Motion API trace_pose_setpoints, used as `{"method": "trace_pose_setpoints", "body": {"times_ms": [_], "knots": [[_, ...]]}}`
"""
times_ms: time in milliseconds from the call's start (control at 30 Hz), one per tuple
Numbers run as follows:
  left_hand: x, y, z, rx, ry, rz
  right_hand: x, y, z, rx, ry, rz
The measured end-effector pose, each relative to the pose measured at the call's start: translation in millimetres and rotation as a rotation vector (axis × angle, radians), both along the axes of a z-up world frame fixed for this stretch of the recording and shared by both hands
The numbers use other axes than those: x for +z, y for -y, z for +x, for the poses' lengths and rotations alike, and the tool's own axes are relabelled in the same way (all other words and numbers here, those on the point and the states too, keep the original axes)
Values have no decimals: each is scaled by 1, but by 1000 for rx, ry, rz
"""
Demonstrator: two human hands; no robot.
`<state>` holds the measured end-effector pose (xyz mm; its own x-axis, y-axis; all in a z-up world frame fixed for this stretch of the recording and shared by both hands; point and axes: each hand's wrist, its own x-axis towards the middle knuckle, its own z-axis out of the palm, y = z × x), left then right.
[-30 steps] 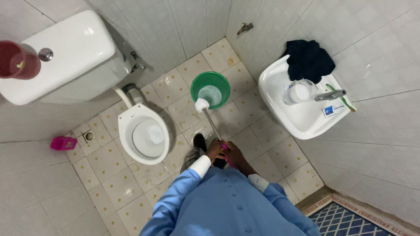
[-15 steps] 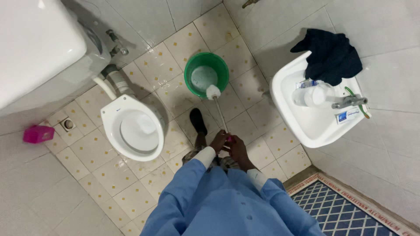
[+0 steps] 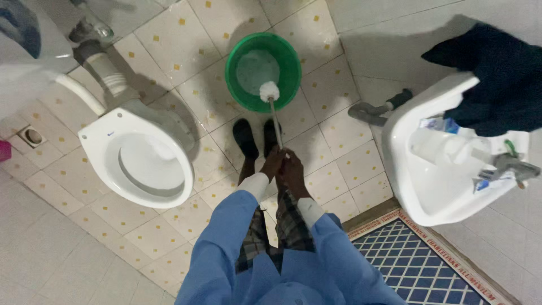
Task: The person scrubs the inside of a white toilet bowl using a long-handled toilet brush. They repeatedly dip the brush into a green bucket filled with soapy water to rinse it and then continue scrubbing the bowl's interior surfaces.
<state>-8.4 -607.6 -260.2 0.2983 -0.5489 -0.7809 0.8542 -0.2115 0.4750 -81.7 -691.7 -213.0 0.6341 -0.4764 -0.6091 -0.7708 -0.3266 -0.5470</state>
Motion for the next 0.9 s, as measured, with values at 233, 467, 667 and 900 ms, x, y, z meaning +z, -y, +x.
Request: {"method": "trace_pose_setpoints", "body": {"times_ms": [233, 467, 667, 900], "knots": [[-84, 37, 38, 114, -240, 174, -86, 49, 48, 180, 152, -74], [-194, 44, 37, 311, -129, 25, -135, 66, 131, -140, -389, 291], [-243, 61, 54, 375, -69, 163, -222, 69, 108, 286, -117, -86], [-249, 62, 66, 294, -255, 258, -246, 77, 115, 66, -315, 88]]}}
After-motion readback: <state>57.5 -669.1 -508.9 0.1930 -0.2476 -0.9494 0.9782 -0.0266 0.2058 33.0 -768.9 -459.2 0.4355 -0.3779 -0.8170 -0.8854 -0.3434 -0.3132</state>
